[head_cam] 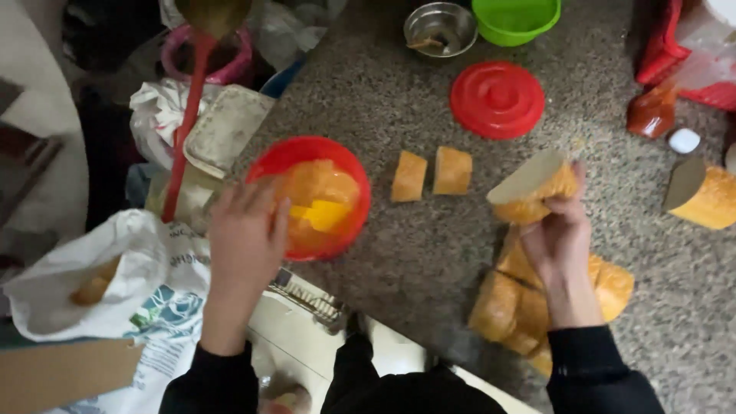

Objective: Spreading a butter or sauce mixture onto slices of bread using a spatula in a bakery production area.

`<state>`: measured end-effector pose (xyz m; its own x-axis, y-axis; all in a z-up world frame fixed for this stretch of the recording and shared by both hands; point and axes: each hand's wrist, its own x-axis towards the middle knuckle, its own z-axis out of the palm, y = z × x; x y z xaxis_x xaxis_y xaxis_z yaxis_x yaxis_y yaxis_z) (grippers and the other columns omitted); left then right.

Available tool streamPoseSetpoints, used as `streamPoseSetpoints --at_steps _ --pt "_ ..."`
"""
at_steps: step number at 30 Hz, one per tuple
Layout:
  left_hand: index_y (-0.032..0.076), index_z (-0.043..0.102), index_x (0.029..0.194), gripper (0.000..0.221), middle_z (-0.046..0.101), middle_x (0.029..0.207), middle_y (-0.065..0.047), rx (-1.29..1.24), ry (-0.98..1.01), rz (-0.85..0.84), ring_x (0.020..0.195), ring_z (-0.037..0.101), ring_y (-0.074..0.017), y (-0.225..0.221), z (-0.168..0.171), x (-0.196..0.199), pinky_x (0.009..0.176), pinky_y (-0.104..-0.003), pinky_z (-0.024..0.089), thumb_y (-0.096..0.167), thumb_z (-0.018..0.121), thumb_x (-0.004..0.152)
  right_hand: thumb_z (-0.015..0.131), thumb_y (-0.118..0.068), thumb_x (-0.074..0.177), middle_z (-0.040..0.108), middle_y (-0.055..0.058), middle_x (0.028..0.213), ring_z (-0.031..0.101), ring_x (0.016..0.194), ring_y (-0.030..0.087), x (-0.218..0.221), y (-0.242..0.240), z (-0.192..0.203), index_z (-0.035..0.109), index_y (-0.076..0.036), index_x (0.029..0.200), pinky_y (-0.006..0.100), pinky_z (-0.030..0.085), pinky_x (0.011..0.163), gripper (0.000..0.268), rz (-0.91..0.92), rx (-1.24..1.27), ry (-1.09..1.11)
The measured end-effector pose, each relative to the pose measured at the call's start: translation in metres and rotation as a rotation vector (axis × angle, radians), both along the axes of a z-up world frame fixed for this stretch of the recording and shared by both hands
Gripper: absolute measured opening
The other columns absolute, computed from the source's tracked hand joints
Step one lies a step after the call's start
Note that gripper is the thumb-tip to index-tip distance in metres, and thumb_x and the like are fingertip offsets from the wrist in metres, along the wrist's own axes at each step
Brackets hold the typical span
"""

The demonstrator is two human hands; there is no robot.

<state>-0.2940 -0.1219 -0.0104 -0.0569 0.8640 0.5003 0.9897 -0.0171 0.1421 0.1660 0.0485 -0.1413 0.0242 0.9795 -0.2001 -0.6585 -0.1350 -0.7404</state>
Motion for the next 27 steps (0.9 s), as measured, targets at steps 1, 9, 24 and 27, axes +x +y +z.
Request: streamPoseSetpoints --at_steps 1,9,24,27 --pt "0.011 0.083 0.137 0.035 0.081 0.122 -0.011 -0.007 -0.003 -0.013 0.109 0.073 -0.0401 0.002 -0.006 -0.007 0.092 -0.053 0.057 0.034 0.067 0.116 0.053 -0.003 0.096 0.067 -0.002 0.163 0.072 0.135 0.024 -0.024 -0.020 0.016 0.048 -0.043 0.172 0.049 0.060 0.119 0.087 -0.013 -0.007 -0.003" --pt "0.010 0.086 0.104 0.024 0.076 0.107 -0.015 -0.281 0.293 -0.184 0.112 0.063 -0.0365 0.036 -0.035 -0.028 0.092 -0.051 0.046 0.027 0.069 0.099 0.045 -0.076 0.109 0.075 0.022 0.146 0.076 0.129 0.042 -0.180 -0.102 0.092 0.068 -0.008 0.155 0.063 0.059 0.111 0.085 0.090 -0.503 0.078" --pt "0.012 0.080 0.120 0.024 0.074 0.104 -0.009 -0.503 0.288 -0.141 0.097 0.072 -0.0288 0.053 0.006 -0.029 0.090 -0.045 0.049 0.023 0.062 0.109 0.030 -0.069 0.115 0.062 0.025 0.166 0.062 0.147 0.048 -0.200 -0.096 0.106 0.058 -0.009 0.167 0.065 0.047 0.125 0.084 0.215 -0.607 -0.076" --pt "0.011 0.076 0.124 0.021 0.074 0.108 -0.010 -0.499 0.255 -0.082 0.102 0.073 -0.0301 0.051 0.016 -0.027 0.091 -0.044 0.049 0.022 0.064 0.111 0.038 -0.067 0.111 0.065 0.022 0.163 0.065 0.144 0.046 -0.231 -0.093 0.148 0.060 -0.011 0.166 0.064 0.047 0.127 0.082 0.227 -0.646 -0.080"
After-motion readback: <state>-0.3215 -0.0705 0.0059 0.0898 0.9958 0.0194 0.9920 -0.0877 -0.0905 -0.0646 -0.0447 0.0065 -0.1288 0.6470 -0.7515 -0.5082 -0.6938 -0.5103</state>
